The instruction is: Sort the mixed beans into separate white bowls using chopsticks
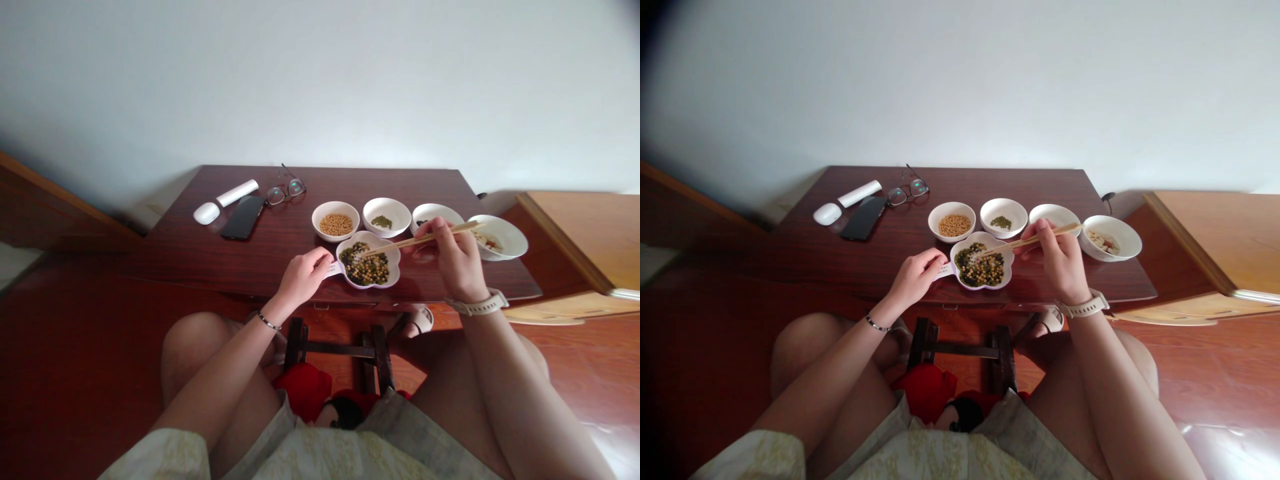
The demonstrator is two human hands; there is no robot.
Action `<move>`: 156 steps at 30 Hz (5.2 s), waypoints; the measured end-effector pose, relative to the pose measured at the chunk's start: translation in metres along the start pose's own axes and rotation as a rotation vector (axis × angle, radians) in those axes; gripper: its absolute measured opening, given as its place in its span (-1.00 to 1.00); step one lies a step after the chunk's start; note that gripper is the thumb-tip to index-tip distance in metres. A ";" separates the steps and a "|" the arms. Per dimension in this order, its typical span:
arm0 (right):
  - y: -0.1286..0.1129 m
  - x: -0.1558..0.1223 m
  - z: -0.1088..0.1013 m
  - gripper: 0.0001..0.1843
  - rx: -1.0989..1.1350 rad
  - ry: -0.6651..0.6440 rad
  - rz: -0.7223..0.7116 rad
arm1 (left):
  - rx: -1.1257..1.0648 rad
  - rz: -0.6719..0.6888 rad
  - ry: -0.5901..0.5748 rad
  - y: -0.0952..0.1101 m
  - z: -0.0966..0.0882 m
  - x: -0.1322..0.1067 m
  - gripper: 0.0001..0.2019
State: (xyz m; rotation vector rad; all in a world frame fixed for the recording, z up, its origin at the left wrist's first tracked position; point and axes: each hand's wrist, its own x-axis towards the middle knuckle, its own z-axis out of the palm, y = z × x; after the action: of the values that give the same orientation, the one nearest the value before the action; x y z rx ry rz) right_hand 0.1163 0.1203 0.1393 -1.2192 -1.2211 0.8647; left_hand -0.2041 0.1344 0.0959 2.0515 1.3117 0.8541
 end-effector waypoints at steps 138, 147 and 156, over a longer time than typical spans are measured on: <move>0.016 0.009 0.008 -0.48 0.025 -0.004 0.023 | 0.011 -0.020 -0.010 0.003 -0.001 0.000 -0.69; 0.008 0.003 0.008 -0.49 0.023 -0.163 0.015 | 0.006 0.001 -0.009 0.002 -0.001 0.000 -0.69; 0.015 0.004 0.010 -0.51 -0.020 -0.102 -0.015 | 0.012 -0.011 -0.012 0.001 0.000 0.000 -0.69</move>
State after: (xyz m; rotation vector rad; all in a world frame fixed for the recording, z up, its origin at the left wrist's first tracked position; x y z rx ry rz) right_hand 0.1089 0.1296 0.1248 -1.1925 -1.3222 0.9147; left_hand -0.2038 0.1336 0.0969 2.0531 1.3237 0.8298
